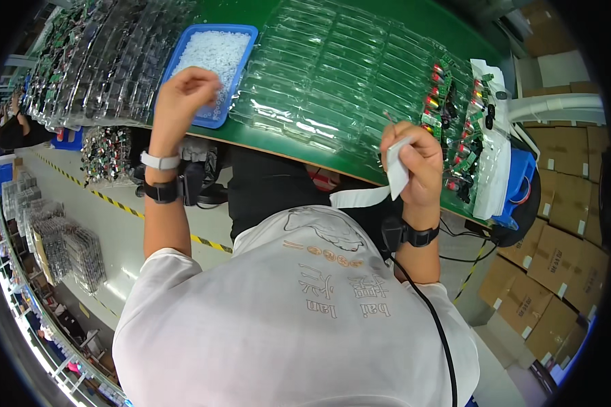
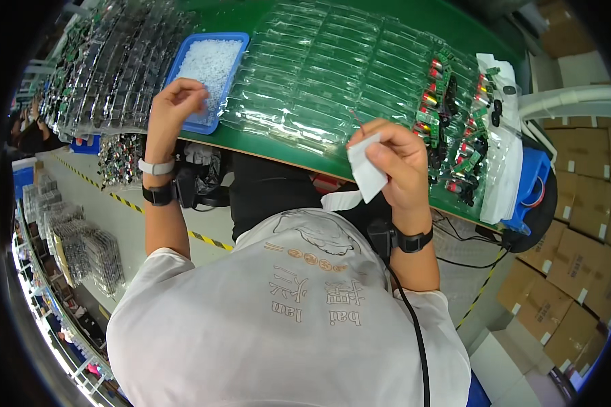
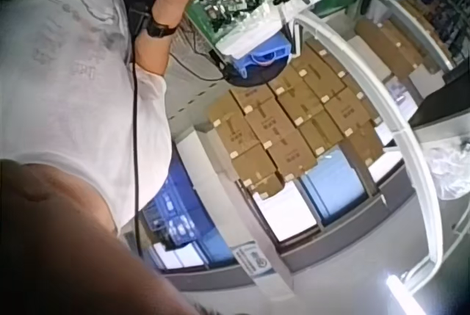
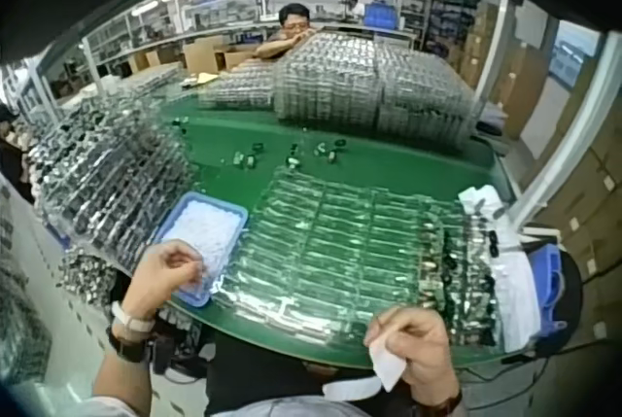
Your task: Wiping and cleaning small valve components with a cloth at a factory workbench.
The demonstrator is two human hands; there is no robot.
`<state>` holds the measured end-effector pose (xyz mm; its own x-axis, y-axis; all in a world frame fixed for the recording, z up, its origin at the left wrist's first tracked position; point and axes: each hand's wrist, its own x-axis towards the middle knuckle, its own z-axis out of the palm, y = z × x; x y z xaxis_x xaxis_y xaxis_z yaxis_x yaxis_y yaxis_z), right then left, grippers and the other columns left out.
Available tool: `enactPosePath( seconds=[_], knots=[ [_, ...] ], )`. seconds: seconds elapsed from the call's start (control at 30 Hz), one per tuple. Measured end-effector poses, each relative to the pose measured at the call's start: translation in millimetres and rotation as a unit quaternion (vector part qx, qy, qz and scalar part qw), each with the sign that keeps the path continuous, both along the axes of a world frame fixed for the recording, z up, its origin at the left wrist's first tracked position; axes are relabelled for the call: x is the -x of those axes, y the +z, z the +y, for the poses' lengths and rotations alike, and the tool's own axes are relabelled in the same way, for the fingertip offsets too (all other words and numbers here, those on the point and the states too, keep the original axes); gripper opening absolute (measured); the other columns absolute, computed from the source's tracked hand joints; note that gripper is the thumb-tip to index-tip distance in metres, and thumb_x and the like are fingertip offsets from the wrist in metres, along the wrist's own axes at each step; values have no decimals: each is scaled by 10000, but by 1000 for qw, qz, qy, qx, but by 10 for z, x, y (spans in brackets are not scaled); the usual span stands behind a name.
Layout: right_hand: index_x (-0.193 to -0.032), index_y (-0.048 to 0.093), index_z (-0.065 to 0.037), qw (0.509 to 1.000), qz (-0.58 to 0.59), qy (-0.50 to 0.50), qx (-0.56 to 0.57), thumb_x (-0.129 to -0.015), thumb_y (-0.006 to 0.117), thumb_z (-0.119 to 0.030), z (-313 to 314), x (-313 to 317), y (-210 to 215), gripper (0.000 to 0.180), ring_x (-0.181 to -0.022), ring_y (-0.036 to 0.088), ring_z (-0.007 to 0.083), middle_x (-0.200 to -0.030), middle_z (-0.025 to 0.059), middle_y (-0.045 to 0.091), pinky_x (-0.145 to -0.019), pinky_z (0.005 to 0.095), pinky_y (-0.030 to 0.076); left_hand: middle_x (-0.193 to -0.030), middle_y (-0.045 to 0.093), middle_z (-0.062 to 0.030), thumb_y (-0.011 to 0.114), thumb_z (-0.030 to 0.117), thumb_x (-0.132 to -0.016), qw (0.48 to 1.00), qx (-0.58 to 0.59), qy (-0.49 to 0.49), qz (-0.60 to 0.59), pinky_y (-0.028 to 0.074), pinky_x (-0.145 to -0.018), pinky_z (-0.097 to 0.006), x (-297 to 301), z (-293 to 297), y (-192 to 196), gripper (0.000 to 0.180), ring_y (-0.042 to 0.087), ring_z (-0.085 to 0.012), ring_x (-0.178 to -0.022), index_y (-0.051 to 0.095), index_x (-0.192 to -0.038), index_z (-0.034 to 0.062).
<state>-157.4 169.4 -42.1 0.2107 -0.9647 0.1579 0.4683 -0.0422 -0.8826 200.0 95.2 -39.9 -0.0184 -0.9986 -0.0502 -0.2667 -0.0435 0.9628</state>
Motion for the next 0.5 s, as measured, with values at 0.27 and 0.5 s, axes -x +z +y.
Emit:
enactPosePath(
  seconds=[0.27,0.5],
  knots=[
    [-826,615,26,992,107,59,27,-820,617,-85,-16,-109,171,111,-760,580,180,-871,151,621,-662,282,467,-893,662,-98,582,50,-885,897,-185,-206,346,538,-714,-259,1171,300,-9,154,643,-144,-763,629,-1012,-24],
    [-850,634,38,980,182,75,28,-814,632,-35,-21,-52,115,81,-795,596,164,-890,130,636,-672,265,469,-964,668,-141,558,63,-909,872,-205,-248,368,552,-798,-287,1357,353,20,241,664,-177,-862,605,-1116,-52]
  ],
)
